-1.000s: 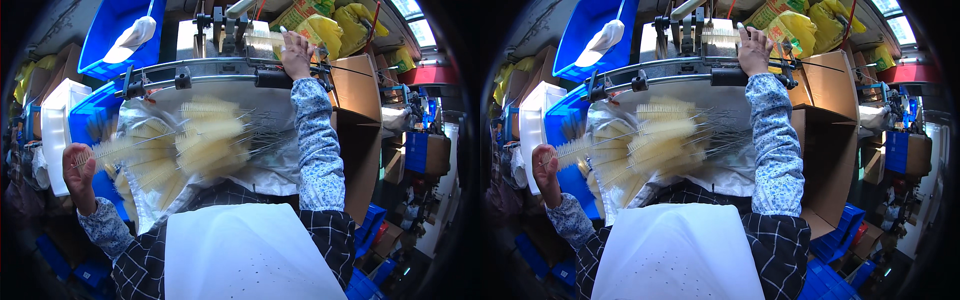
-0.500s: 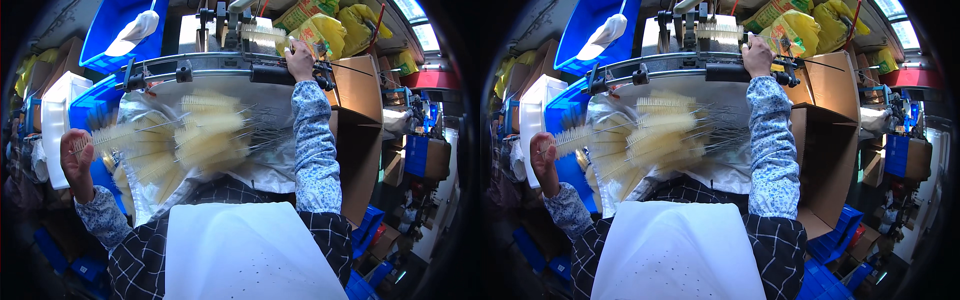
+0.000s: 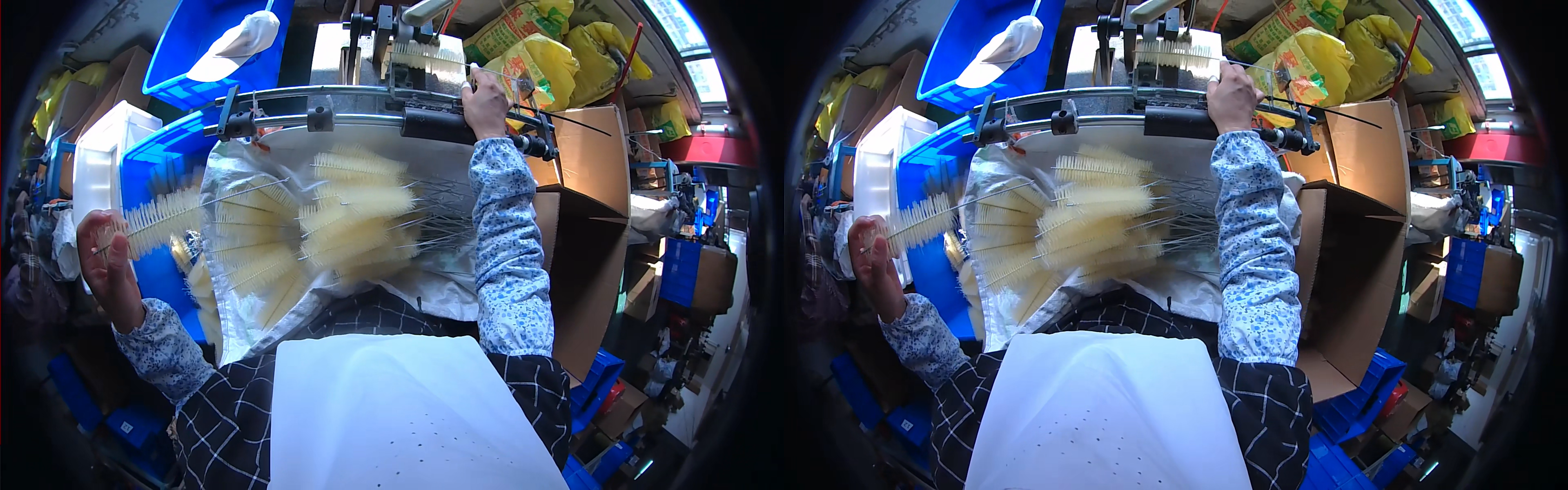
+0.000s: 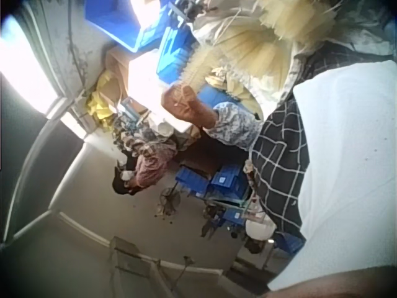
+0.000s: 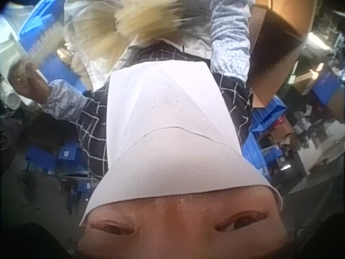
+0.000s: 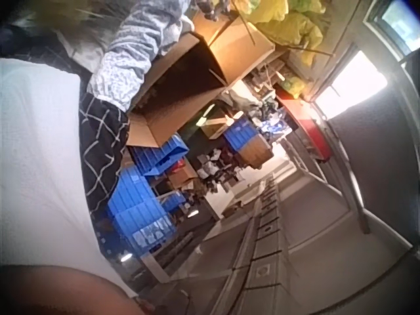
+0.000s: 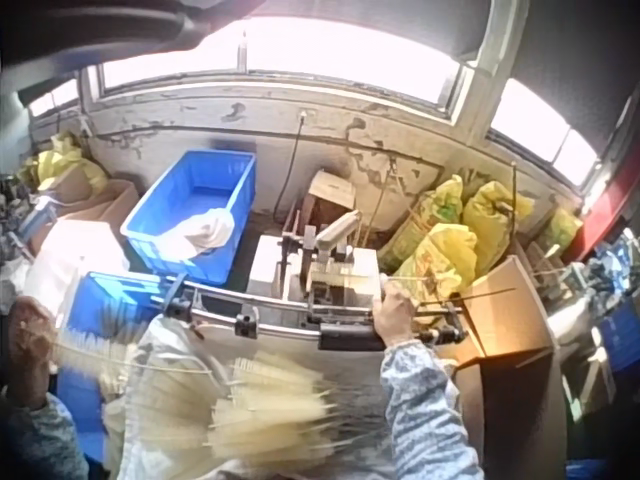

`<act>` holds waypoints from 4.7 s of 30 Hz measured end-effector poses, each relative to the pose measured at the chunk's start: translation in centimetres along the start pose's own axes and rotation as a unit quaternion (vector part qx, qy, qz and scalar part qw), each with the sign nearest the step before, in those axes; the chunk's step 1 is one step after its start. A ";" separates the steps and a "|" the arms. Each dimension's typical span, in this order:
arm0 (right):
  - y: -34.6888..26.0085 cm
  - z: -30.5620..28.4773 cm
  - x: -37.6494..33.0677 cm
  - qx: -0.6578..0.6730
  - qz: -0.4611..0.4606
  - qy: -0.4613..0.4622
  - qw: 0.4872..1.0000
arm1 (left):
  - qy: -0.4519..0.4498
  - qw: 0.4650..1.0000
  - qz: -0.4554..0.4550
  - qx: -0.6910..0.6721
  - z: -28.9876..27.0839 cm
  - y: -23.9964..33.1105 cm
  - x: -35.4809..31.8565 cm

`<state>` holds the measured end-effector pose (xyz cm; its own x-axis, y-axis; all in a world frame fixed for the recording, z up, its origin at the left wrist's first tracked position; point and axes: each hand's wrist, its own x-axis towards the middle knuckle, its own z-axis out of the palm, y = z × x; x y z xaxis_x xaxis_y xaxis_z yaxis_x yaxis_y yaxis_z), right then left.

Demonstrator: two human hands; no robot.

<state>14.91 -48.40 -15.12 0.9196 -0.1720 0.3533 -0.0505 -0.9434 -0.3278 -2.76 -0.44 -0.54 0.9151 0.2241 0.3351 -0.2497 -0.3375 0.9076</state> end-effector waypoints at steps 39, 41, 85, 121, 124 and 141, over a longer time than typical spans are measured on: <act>11.9 -2.2 5.3 -0.142 -0.138 -0.062 0.978 | -0.087 0.960 -0.074 -0.256 8.8 1.8 3.0; 10.6 -4.4 4.7 -0.131 -0.175 -0.075 0.973 | -0.129 0.955 -0.062 -0.259 8.9 1.7 3.3; 0.0 -0.5 2.1 -0.060 -0.120 -0.071 0.988 | -0.507 0.796 -0.152 0.294 10.6 -10.4 2.1; 0.8 0.1 0.1 0.019 -0.004 0.005 1.000 | -0.174 0.984 -0.006 0.025 -0.8 -2.7 4.1; 0.2 0.1 0.0 0.009 -0.001 0.004 1.000 | -0.141 0.990 -0.004 -0.013 -1.4 -2.8 4.0; -9.1 1.5 -0.6 -0.010 -0.001 0.004 1.000 | -0.140 0.983 -0.012 -0.121 0.2 -1.5 5.2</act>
<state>15.42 -39.33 -13.65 0.9166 -0.1720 0.3610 -0.0561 -0.9492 -0.3098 2.39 1.09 -0.24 0.9645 -0.0416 0.2608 -0.2637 -0.0997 0.9594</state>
